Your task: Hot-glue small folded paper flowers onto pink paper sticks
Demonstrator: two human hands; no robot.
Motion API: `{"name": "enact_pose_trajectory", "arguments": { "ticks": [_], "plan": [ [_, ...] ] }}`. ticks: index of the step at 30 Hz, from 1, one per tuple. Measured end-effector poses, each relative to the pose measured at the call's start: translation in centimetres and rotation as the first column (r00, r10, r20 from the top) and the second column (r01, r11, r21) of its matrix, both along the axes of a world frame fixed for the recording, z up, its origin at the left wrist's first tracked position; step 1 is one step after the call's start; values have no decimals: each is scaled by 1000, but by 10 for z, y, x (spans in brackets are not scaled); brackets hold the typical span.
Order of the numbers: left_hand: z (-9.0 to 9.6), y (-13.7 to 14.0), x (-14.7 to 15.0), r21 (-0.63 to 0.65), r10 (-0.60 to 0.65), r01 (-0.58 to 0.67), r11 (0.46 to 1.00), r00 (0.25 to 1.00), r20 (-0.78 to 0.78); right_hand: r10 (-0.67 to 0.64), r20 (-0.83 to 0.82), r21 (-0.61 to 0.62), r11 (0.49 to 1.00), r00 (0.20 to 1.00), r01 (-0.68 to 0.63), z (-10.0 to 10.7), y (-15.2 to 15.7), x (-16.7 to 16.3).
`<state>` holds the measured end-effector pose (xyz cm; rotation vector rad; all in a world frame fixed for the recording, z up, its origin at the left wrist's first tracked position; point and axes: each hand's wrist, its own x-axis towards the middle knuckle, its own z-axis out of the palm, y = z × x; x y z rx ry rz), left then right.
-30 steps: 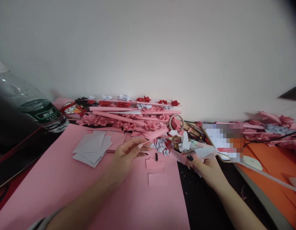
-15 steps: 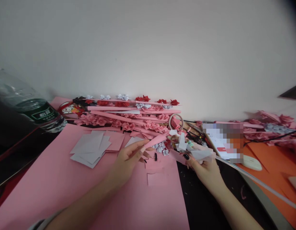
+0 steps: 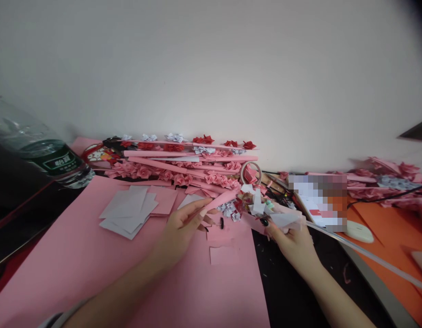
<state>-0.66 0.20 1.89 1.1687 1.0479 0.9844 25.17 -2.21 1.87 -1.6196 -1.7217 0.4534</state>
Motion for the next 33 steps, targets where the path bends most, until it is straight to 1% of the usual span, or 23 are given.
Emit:
{"name": "enact_pose_trajectory", "arguments": {
  "ticks": [14,20,26,30,33],
  "plan": [
    [0,-1,0,3,-3,3,1000,1000,-2,-29,44,16,999,999,28,4,0,-3],
    [0,0,0,2,-10,10,1000,1000,1,-42,47,56,998,998,39,3,0,-4],
    [1,-1,0,9,-7,7,1000,1000,-20,-49,178,117,993,983,29,3,-1,-3],
    [1,0,-1,19,-12,13,1000,999,-48,-4,271,59,998,962,-12,6,0,-2],
    [-1,0,-2,24,-2,3,1000,998,-67,1,337,66,998,942,-25,6,1,0]
  ]
}}
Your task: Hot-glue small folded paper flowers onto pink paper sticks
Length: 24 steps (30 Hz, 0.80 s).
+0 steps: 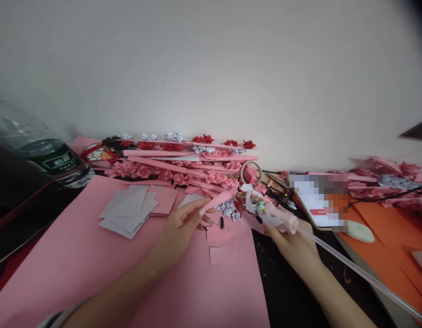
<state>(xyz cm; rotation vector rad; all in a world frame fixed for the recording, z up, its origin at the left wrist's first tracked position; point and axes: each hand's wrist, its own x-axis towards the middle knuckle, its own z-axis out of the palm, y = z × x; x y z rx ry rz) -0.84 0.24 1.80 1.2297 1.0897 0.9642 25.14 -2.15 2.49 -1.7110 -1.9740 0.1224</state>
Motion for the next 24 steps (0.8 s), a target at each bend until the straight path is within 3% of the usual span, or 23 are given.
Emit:
{"name": "enact_pose_trajectory", "arguments": {
  "ticks": [5,24],
  "plan": [
    [-3,1,0,13,-12,12,1000,1000,-23,-26,-36,55,998,999,28,2,-3,-3],
    [-4,1,1,37,-39,42,998,997,-70,5,-40,67,998,999,-2,3,-3,-8]
  ]
}}
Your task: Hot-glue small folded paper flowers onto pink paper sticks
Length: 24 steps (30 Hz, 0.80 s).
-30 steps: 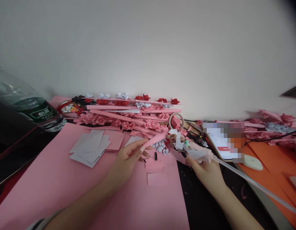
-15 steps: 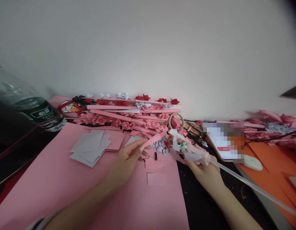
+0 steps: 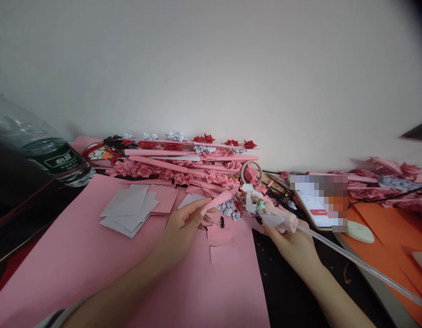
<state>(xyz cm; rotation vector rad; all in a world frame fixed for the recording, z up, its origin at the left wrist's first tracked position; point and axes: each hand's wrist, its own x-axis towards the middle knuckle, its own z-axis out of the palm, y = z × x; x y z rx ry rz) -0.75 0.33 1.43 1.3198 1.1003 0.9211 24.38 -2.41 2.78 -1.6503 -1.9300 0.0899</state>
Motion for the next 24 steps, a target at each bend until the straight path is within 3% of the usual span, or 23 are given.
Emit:
{"name": "enact_pose_trajectory", "arguments": {
  "ticks": [24],
  "plan": [
    [1,-1,1,1,3,-3,1000,1000,-24,48,39,18,999,998,-49,2,1,0]
  ]
}}
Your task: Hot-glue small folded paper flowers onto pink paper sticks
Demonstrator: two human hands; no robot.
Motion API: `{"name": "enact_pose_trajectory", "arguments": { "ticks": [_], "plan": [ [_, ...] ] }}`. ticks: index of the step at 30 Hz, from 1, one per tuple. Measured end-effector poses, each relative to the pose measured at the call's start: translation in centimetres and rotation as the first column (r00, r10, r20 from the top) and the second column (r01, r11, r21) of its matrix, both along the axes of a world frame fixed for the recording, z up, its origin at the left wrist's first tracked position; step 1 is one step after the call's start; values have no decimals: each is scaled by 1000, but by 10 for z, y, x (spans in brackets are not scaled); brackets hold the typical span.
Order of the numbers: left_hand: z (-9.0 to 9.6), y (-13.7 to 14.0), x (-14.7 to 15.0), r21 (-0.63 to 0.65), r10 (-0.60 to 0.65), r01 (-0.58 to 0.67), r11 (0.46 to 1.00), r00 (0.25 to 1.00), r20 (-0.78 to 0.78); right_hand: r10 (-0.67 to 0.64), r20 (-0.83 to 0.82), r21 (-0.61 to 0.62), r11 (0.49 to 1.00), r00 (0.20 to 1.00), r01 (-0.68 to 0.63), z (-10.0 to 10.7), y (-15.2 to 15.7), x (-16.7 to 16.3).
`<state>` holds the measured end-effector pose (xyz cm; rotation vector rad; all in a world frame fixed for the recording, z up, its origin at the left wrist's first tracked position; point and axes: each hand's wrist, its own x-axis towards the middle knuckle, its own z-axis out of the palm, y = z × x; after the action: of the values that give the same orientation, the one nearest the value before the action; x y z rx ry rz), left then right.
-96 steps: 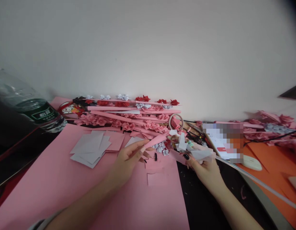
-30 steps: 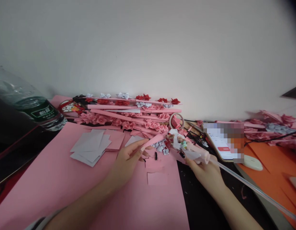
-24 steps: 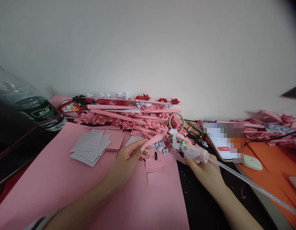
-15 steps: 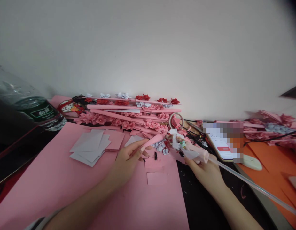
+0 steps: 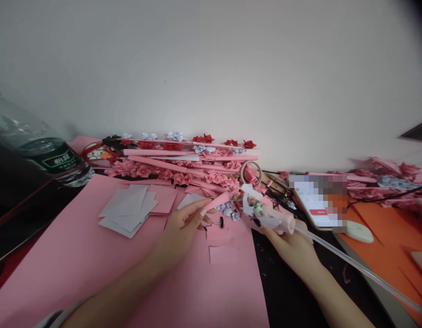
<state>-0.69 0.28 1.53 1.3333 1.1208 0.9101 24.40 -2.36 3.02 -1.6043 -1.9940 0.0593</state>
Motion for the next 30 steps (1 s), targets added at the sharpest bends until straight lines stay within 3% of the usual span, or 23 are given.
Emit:
{"name": "enact_pose_trajectory", "arguments": {
  "ticks": [19,30],
  "plan": [
    [1,-1,-1,-2,-3,3,1000,1000,5,-63,-19,-38,997,998,63,2,-2,0],
    [0,0,0,-8,0,0,1000,1000,22,-30,0,-19,999,1000,30,3,-2,0]
  ]
}}
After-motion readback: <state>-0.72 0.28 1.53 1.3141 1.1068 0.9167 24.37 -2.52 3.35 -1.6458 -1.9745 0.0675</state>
